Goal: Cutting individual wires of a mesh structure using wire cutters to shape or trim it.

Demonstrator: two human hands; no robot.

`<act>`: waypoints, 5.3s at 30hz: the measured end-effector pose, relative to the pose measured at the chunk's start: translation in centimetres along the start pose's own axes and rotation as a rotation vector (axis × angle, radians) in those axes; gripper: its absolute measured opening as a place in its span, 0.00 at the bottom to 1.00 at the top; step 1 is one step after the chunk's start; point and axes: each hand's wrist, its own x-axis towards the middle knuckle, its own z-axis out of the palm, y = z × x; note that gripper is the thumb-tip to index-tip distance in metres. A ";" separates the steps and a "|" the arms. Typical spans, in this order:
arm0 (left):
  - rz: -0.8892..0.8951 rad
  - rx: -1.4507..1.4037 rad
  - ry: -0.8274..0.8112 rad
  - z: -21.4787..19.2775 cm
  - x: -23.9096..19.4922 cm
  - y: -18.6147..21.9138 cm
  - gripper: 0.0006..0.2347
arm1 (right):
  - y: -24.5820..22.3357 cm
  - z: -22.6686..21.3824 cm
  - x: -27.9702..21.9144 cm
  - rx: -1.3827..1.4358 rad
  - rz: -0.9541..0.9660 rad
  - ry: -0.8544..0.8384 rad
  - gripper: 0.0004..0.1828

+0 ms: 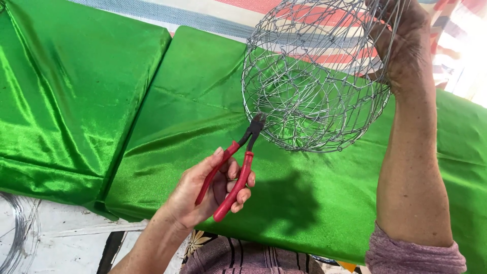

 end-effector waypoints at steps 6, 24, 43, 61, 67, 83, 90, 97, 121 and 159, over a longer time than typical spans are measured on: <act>0.055 0.096 -0.012 0.3 -0.2 0.1 0.19 | -0.7 0.2 -1.4 -0.209 0.020 0.028 0.06; 0.488 0.324 0.406 1.8 -1.4 3.6 0.06 | 0.0 -1.2 -0.5 -0.199 -0.174 -0.216 0.18; 0.865 0.593 0.398 1.4 7.3 4.5 0.08 | -0.4 2.0 -17.6 -0.623 -0.542 0.107 0.33; 0.923 0.570 0.363 -1.2 14.1 5.3 0.09 | -0.3 2.8 -13.1 -0.684 -0.469 0.238 0.25; 0.868 0.551 0.325 -1.6 14.4 5.5 0.09 | 0.1 3.1 -12.0 -0.661 -0.484 0.279 0.22; 0.865 0.711 0.140 3.7 6.8 3.0 0.11 | -2.3 -1.5 -8.4 -0.520 -0.778 0.009 0.22; 0.910 0.692 0.140 2.7 5.2 -1.0 0.10 | -1.6 -2.1 -7.8 -0.421 -0.740 -0.144 0.21; 0.826 0.705 0.209 1.8 4.3 -2.1 0.14 | 0.1 -2.4 -8.1 -0.506 -0.674 -0.203 0.23; 0.003 0.215 0.017 5.0 -5.0 -6.6 0.16 | 0.3 -2.0 -9.0 -0.381 -0.457 -0.168 0.24; 0.039 0.202 -0.009 6.8 -2.4 -6.3 0.15 | 0.9 -2.1 -9.1 -0.371 -0.502 -0.184 0.23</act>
